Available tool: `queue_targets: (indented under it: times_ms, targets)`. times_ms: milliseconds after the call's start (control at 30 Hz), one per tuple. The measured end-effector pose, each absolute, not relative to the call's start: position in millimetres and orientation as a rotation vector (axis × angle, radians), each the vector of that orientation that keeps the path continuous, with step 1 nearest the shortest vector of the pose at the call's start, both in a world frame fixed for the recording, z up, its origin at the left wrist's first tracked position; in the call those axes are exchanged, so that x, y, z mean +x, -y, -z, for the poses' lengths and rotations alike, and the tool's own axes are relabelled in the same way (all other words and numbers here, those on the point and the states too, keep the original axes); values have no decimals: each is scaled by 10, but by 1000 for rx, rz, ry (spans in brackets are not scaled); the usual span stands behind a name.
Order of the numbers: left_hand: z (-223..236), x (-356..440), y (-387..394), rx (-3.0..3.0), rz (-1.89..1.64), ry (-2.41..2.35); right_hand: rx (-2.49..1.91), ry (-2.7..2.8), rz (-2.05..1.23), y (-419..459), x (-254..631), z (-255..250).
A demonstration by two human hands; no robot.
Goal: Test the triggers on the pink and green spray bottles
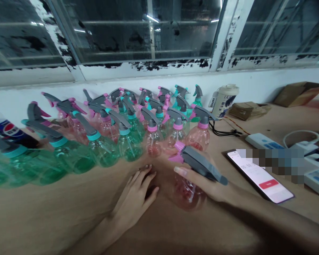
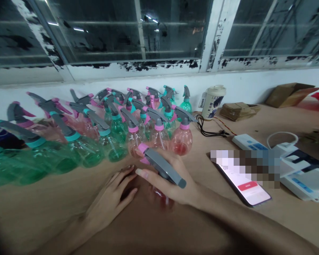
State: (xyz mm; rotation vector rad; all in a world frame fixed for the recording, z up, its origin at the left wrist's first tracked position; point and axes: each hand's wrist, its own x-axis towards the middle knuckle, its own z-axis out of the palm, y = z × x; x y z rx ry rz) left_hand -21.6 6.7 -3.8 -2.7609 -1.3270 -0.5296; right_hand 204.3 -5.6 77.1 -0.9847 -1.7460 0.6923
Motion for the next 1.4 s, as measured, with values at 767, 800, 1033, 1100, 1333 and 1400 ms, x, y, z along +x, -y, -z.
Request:
queue_targets:
  times_ms: [767,800,1033,1100,1333,1400]
  targets:
    - [20,-214,-60,-2769,492,1349,-940,1836,-766,67,2060,-852]
    - [22,-214,-59,-2764,499,1351,-936,1825,-794,61,2056,-841]
    - [13,-206,-63,-2776,486,1359,-927,1820,-685,48,2049,-755]
    - [12,-206,-65,-2783,478,1361,-954,1821,-691,53,2051,-759]
    - [7,-209,-59,-2781,495,1364,-879,1833,-786,68,2046,-831]
    - [-1,-208,-56,-2779,505,1362,-937,1844,-757,72,2051,-845]
